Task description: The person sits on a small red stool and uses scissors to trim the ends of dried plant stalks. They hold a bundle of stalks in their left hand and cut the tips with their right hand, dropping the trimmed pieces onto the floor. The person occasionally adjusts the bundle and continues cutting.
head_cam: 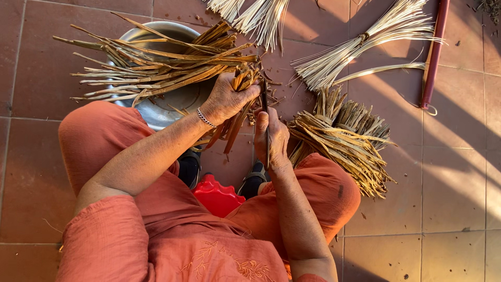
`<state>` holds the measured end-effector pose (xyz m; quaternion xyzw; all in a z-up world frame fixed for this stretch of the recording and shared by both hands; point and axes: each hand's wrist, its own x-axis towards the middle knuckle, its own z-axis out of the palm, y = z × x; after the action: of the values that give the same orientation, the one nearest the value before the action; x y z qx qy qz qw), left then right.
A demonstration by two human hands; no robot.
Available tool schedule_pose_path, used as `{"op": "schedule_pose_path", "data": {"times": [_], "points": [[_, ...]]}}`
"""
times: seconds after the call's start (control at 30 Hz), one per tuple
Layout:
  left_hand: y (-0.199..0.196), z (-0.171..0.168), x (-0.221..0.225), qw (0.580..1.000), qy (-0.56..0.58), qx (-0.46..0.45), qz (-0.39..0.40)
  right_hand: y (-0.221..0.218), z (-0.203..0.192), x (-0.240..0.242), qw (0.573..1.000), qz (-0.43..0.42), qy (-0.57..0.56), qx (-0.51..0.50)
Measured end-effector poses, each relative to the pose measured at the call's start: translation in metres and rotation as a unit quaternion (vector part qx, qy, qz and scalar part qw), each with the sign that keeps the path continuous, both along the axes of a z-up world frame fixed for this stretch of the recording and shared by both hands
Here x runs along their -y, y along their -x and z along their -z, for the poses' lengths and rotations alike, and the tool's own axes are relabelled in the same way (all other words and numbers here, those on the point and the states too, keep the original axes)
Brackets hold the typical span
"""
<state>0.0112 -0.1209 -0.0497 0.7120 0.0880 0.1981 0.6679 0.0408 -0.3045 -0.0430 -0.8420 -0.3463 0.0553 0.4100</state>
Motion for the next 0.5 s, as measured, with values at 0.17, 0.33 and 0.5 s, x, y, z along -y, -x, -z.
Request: {"op": "schedule_pose_path", "data": {"times": [0.17, 0.33, 0.5], "points": [[-0.001, -0.005, 0.001, 0.999, 0.033, -0.016, 0.012, 0.001, -0.008, -0.001, 1.0, 0.003, 0.025, -0.009], [0.001, -0.001, 0.004, 1.0, -0.024, 0.012, 0.01, 0.001, -0.015, 0.002, 1.0, -0.009, 0.024, -0.01], [0.002, 0.003, 0.005, 0.998, 0.054, 0.005, 0.037, 0.001, 0.001, 0.004, 1.0, 0.005, 0.017, 0.009]]}}
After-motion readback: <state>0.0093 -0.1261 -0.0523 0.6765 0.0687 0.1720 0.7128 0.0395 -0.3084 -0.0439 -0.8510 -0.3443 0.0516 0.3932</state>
